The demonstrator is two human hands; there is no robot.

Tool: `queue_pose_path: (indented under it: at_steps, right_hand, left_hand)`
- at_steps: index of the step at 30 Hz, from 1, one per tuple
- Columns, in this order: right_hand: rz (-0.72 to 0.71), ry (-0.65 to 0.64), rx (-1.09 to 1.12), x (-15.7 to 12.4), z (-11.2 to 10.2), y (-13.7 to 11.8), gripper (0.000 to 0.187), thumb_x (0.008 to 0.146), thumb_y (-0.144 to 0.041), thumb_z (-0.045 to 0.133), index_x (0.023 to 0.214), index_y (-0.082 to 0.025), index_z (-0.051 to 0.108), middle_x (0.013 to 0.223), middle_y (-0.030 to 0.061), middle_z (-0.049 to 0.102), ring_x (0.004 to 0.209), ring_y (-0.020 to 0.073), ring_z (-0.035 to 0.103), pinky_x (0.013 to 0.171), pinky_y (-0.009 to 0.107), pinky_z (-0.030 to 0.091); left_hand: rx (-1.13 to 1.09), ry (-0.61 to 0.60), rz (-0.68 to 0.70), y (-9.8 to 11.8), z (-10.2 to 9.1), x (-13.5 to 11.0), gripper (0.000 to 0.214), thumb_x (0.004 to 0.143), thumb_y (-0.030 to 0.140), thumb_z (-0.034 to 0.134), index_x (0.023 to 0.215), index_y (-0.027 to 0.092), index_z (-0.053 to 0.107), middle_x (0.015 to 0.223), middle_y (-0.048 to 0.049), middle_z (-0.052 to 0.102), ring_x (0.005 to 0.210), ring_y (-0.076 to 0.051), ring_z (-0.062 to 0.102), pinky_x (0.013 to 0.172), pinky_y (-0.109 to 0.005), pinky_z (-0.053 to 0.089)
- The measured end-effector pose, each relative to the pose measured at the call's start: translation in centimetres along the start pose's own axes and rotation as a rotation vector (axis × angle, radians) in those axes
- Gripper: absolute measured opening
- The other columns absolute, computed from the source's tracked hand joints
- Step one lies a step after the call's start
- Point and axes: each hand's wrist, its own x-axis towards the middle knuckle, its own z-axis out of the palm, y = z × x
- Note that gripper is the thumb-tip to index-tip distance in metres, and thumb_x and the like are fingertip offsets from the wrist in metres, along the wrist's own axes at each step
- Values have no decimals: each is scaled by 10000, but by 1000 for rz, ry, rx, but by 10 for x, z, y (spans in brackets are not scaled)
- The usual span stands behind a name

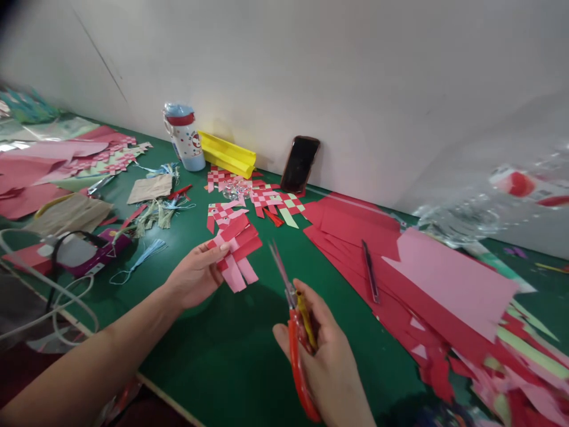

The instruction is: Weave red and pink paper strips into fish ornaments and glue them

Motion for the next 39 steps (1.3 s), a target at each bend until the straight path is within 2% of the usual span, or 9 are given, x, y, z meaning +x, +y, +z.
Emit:
queue_pose_path:
  at_steps: [3,7,12,20,27,31,34,37,39]
  right_hand:
    - [28,54,-32,2,-4,-1,744,725,-536,729,1375,-245,516,1185,103,670,1021,228,679,818,277,570]
    - [-5,8,-115,2,0,-1,697,715,-481,746,1351,-267,554,1215,77,685,1038,242,687,814,279,579]
    - [-59,-36,-221,0,5,1,655,726,-481,720,1326,-257,581,1053,52,730,777,190,716,723,273,597]
    - [-69,-45,-127,-3,9,-3,619,734,-462,718,1309,-274,590,1014,41,730,734,175,710,701,269,600]
    - [-57,-59,-133,-5,10,-5,615,729,-454,716,1302,-263,600,976,39,725,708,162,693,662,250,592]
    - [-83,-69,-153,-3,8,3,631,746,-465,706,1331,-277,563,1050,37,707,820,180,708,716,255,592]
    - [-118,-40,-178,0,5,7,633,769,-464,695,1352,-273,536,1074,39,698,853,176,708,764,256,584]
    - [-162,19,-250,4,4,10,644,782,-479,674,1368,-259,517,1179,69,664,932,195,699,803,281,576]
    - [-187,98,-386,7,3,12,632,791,-484,644,1372,-268,518,1210,77,647,966,219,684,777,311,579]
  left_hand:
    - [-19,-77,2,-1,0,-1,219,736,251,804,901,130,725,896,-85,759,765,-189,718,713,-293,586]
    - [-24,-121,28,0,1,-3,221,724,229,815,901,136,720,904,-77,759,814,-198,721,751,-300,587]
    - [8,-179,12,-1,-1,-3,237,736,260,807,918,140,716,863,-67,753,745,-192,714,705,-320,593]
    - [19,-202,-71,0,-3,-4,233,701,292,836,842,146,722,826,-61,744,747,-183,704,717,-303,564]
    - [11,-252,-122,-2,-6,-5,245,660,310,865,774,147,722,772,-38,715,707,-146,673,687,-257,529]
    - [17,-227,-81,-1,-8,-3,265,665,315,861,811,145,719,799,-41,711,739,-158,669,751,-302,539]
    - [19,-257,-24,1,-9,-3,228,678,286,852,816,177,706,812,-22,695,761,-158,658,778,-322,535]
    - [99,-307,112,2,-10,-5,181,655,212,857,720,196,688,878,-19,677,835,-167,641,844,-349,526]
    - [233,-361,213,2,-10,-7,161,646,202,858,668,194,698,962,-47,668,936,-200,622,910,-379,506]
